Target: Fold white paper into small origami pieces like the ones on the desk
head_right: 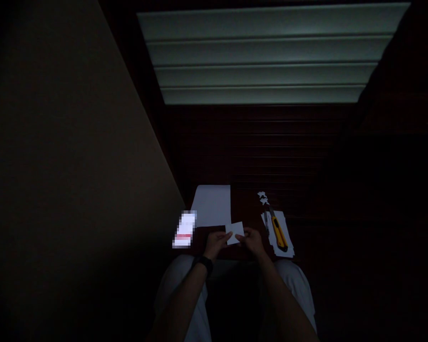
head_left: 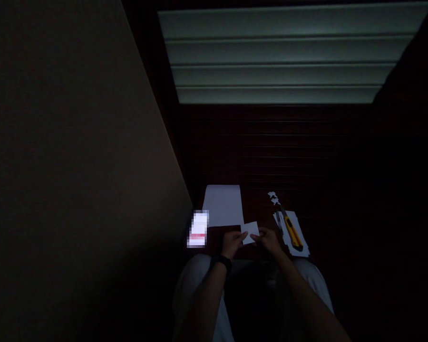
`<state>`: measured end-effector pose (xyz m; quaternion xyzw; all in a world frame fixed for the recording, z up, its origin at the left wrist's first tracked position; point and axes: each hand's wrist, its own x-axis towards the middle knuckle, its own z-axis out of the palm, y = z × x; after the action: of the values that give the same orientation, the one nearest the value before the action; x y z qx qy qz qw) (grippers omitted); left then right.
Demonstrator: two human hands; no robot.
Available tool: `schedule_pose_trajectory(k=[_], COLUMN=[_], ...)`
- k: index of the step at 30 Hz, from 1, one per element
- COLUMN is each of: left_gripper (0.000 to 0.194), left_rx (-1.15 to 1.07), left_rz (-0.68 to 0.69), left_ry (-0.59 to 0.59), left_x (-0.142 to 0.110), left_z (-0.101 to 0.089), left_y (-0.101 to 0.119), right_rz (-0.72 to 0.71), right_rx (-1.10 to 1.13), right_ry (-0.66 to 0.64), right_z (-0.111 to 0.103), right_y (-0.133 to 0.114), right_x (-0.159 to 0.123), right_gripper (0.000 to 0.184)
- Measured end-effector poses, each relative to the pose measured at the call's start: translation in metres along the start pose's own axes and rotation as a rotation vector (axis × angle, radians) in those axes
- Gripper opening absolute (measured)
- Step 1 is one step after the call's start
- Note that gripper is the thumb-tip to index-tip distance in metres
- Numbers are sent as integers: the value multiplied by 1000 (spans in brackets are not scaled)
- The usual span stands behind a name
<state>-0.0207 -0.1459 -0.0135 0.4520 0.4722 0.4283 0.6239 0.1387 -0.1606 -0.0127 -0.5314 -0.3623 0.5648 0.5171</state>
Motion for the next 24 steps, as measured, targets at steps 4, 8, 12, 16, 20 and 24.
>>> schedule_pose_trajectory(k=[4,8,12,16,20,24], left_gripper=[40,38,37,34,38,38], left_rx=[-30,-22,-6,-47,-81,-78], left_rz=[-59,-83,-83,-79,-99,-115], left_ry=[-53,-27,-6,-35,-94,-106], left_x=[0,3,5,4,2,1], left_z=[1,3,2,0,-1,-3], left_y=[-2,-7,-9,-5,-1,1], right_rz=[18,38,59,75,107,127], right_rx=[22,41,57,74,73,65], right_ry=[1,6,0,-14,-40,-58], right_z=[0,-2,-5,-6,-7,-7], right_y=[-2,-4,-5,-6,-8,-8], right_x=[-2,-2,-1,-2,-3,-4], right_gripper=[44,42,35,34,33,32])
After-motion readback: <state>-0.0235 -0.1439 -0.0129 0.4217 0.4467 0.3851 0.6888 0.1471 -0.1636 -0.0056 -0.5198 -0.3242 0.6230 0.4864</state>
